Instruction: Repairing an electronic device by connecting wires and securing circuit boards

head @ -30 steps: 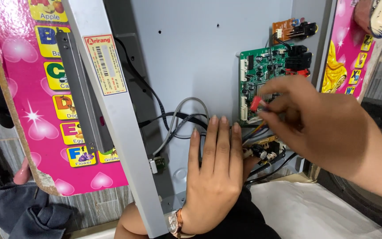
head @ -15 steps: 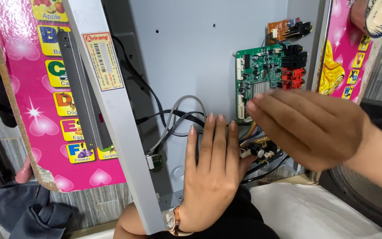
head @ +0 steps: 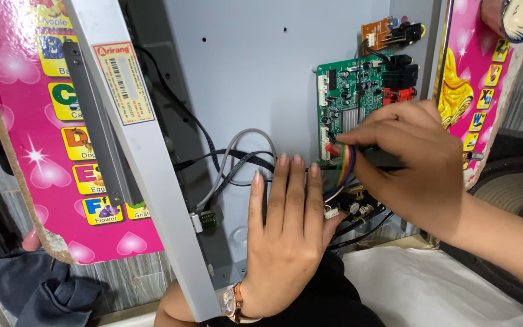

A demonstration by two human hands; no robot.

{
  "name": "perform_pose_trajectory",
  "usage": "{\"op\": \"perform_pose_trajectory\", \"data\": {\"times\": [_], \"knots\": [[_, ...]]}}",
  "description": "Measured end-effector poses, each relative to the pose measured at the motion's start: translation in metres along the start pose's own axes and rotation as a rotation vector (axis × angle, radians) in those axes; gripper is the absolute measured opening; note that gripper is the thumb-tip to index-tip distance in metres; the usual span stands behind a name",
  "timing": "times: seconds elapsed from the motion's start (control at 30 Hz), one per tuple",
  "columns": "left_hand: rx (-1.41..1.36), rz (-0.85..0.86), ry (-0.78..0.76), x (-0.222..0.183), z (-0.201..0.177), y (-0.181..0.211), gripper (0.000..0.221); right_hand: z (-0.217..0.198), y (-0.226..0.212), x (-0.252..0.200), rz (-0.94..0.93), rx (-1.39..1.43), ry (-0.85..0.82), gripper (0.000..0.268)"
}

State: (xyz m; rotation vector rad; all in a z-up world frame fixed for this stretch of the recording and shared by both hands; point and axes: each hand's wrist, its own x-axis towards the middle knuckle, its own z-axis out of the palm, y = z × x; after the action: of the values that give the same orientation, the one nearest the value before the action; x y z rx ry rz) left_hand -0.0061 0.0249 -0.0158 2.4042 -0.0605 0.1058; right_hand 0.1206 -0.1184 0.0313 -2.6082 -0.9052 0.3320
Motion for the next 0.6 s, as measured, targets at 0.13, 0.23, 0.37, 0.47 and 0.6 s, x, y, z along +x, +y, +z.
{"op": "perform_pose_trajectory", "data": {"times": [0.13,0.23,0.37,0.47,0.6], "knots": [[-0.029,-0.004,-0.008,0.000,0.000,0.000,0.060,-0.006,-0.004,0.005,-0.032,0.021,-0.041,0.033],[-0.039,-0.003,-0.011,0.000,0.001,0.000,0.063,-0.010,-0.004,0.010,-0.052,0.058,-0.078,0.027],[-0.026,0.000,-0.007,0.000,0.001,0.000,0.062,-0.010,-0.005,0.013,-0.038,0.113,-0.100,0.023],[-0.030,-0.003,-0.005,0.001,0.001,0.001,0.061,-0.006,-0.005,0.012,0.077,0.151,-0.101,0.013],[-0.050,-0.006,-0.013,0.002,0.000,0.001,0.062,-0.002,-0.006,0.010,0.166,0.147,-0.082,0.013]]}}
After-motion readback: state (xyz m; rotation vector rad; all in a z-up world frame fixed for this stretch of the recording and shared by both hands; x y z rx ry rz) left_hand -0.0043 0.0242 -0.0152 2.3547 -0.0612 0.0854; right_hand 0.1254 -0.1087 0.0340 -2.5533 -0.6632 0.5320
